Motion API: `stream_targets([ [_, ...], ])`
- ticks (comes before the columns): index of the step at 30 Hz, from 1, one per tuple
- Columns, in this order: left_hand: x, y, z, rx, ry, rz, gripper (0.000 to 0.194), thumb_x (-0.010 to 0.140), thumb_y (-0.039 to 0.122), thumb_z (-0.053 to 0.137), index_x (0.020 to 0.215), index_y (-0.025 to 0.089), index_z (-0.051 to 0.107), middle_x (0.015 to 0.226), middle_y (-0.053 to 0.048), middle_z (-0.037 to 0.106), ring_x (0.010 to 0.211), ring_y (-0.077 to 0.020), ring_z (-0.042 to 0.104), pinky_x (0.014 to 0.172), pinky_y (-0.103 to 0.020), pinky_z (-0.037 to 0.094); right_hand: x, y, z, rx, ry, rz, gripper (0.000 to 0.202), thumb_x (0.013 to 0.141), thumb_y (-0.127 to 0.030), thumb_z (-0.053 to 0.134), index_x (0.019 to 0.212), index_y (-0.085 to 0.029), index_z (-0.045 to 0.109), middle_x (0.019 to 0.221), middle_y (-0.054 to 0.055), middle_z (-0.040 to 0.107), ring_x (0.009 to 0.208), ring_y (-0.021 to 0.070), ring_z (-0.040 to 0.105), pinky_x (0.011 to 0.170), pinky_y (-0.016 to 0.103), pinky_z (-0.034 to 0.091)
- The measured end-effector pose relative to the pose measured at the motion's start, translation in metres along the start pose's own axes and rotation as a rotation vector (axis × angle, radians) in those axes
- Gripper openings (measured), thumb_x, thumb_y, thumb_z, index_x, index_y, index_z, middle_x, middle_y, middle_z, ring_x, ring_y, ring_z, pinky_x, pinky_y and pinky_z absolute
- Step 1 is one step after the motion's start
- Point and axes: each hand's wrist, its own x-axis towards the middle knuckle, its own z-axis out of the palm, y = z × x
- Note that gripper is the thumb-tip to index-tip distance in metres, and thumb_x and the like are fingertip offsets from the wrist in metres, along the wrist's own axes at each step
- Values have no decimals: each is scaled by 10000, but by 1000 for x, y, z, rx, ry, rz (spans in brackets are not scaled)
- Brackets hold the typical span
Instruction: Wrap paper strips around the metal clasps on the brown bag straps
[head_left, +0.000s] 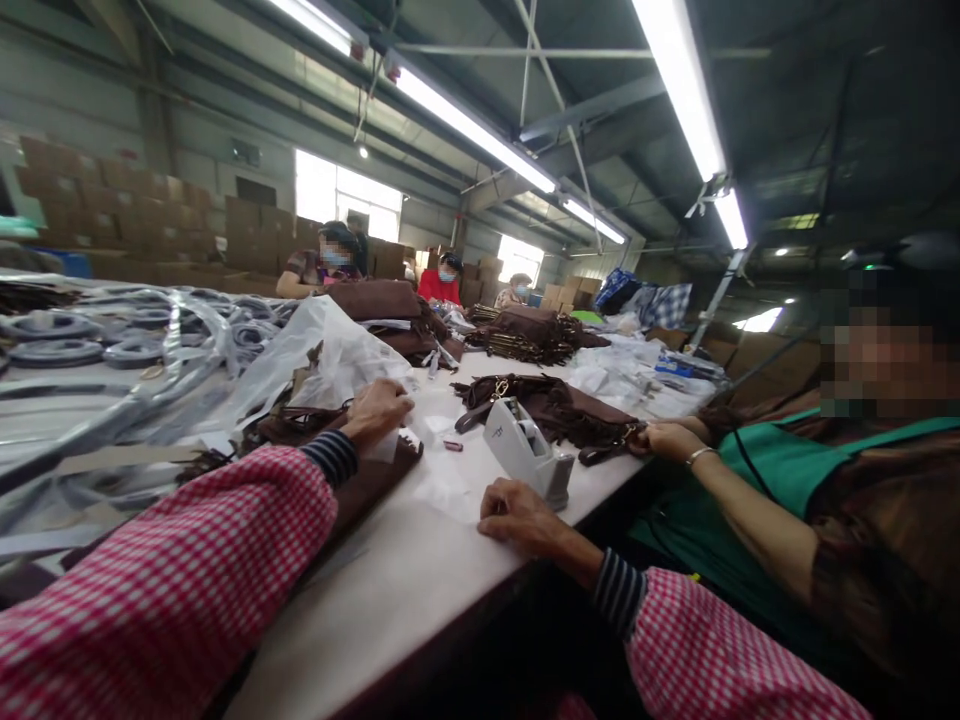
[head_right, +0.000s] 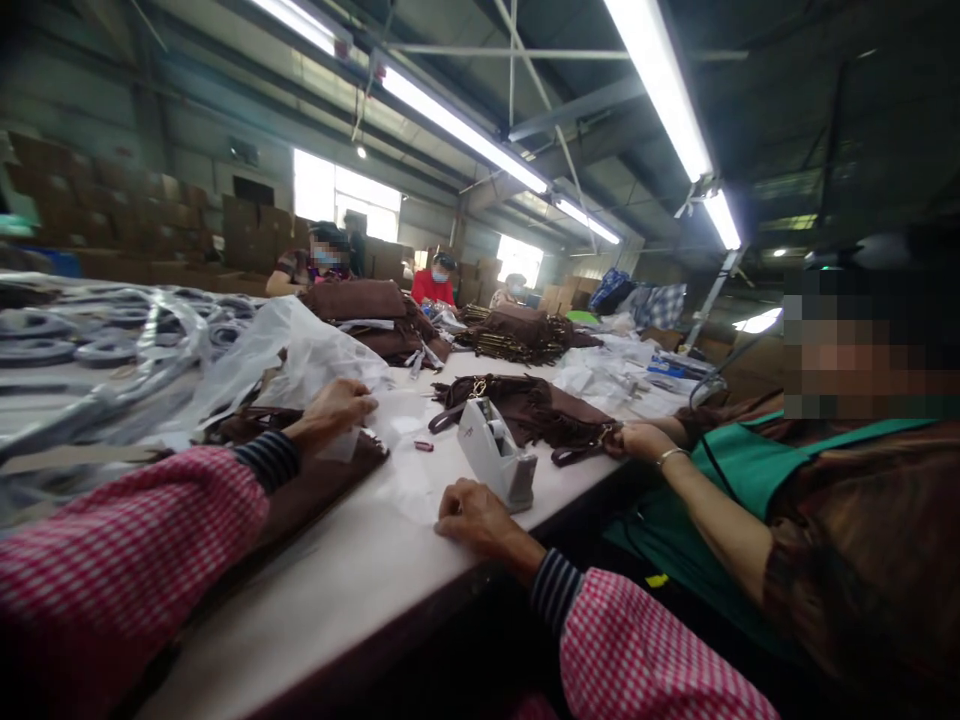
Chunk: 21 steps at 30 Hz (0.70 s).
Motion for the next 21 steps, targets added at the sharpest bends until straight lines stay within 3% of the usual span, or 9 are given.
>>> stream_targets([
  [5, 27, -1, 3, -35, 55, -31, 391, 953, 425, 607, 1239, 159, 595, 1232, -107, 643, 1090, -257, 633, 955, -483, 517, 0, 3, 8, 70, 17, 26, 22, 712, -158, 666, 696, -166, 653, 802, 13, 635, 755, 146, 586, 677, 245, 401],
  [9, 7, -1, -18, -52, 68, 110, 521, 911, 379, 574, 1367, 132, 524, 1397, -162, 573, 1287, -323, 522, 1072, -462, 412, -2, 5, 9, 97, 53, 44, 16, 712, -149, 640, 711, -165, 637, 781, 17, 634, 750, 153, 582, 680, 258, 394],
  [12, -33, 3, -39, -76, -45, 255, 371, 854, 400, 569, 1108, 168, 708, 1152, -110, 719, 1081, -305, 643, 956, -382, 470, -3, 3, 9, 103, 77, 50, 66, 748, -210, 664, 797, -166, 655, 823, 23, 651, 779, 163, 594, 701, 265, 397],
  [14, -69, 7, -48, -107, -129, 318, 296, 828, 407, 582, 941, 184, 741, 1004, -84, 742, 943, -282, 669, 869, -349, 485, -2, 0, 10, 87, 99, 51, 174, 742, -259, 710, 888, -171, 673, 903, 32, 661, 824, 173, 596, 736, 274, 399],
  [17, -135, 9, -52, -160, -324, 337, 266, 842, 424, 596, 935, 216, 732, 948, -63, 724, 892, -269, 651, 790, -328, 471, 1, -4, 12, 64, 106, 50, 151, 717, -234, 732, 853, -176, 698, 894, 33, 665, 831, 179, 592, 747, 277, 399],
  [19, -183, 8, -50, -208, -379, 284, 284, 862, 479, 609, 1028, 277, 723, 1040, -38, 715, 981, -270, 635, 848, -328, 456, 3, -8, 13, 68, 93, 44, 25, 720, -173, 697, 743, -174, 688, 809, 24, 659, 789, 170, 592, 722, 267, 403],
  [21, -226, 7, -44, -331, -478, 174, 311, 889, 524, 579, 1102, 332, 700, 1139, -10, 695, 1029, -260, 625, 878, -315, 459, 1, -15, 13, 72, 96, 32, 63, 711, -116, 668, 677, -168, 661, 779, 21, 652, 774, 164, 591, 708, 259, 406],
])
